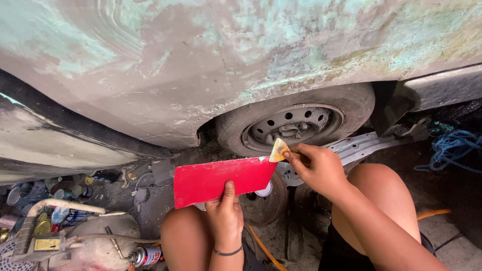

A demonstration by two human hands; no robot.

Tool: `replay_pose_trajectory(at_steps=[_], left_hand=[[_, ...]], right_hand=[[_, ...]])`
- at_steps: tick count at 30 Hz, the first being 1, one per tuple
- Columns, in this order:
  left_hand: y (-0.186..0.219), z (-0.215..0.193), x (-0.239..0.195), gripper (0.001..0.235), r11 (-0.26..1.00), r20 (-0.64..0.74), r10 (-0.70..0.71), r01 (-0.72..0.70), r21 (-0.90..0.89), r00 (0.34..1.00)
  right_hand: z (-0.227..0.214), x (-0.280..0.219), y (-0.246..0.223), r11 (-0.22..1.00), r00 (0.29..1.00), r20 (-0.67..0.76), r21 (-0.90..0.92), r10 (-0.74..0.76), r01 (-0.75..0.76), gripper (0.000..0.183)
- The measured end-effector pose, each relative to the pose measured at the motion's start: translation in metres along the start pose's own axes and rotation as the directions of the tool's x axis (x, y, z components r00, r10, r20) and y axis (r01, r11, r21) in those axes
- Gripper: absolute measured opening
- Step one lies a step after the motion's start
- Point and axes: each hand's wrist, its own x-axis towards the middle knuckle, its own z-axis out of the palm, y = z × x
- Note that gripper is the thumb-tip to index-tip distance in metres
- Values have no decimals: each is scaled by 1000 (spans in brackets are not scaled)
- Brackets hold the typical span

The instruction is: The person is applying a light-colored body filler to the lower side panel of a car using a red plastic spreader and a small yellow scraper. They scoop the filler from the spreader and smooth it onto the car's surface near the wheel well.

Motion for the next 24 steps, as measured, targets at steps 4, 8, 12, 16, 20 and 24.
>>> replay_pose_trajectory(at_steps=[4, 8, 12, 16, 20, 24], left_hand=[[7, 6, -1, 44, 999, 36, 35, -35, -8, 999], [14, 13, 2, 48, 999, -95, -29, 26, -34, 995], [17, 17, 8, 50, 992, -144, -104, 92, -84, 984], [13, 18, 10, 51, 991, -138, -106, 92, -98, 985], [9, 21, 13, 49, 991, -125, -113, 102, -88, 986], [4, 18, 15, 49, 992, -111, -101, 92, -88, 989]], right_hand=[[-8, -2, -7, 996, 1000, 14, 94, 0, -1, 23], [-10, 4, 0, 884, 909, -136, 217, -394, 415, 25], [-4, 8, 7, 809, 835, -110, 209, -538, 549, 31], [1, 12, 10, 797, 828, -109, 229, -549, 559, 34], [0, 16, 8, 781, 810, -121, 216, -574, 586, 33], [3, 19, 9, 777, 809, -121, 230, -575, 587, 33]])
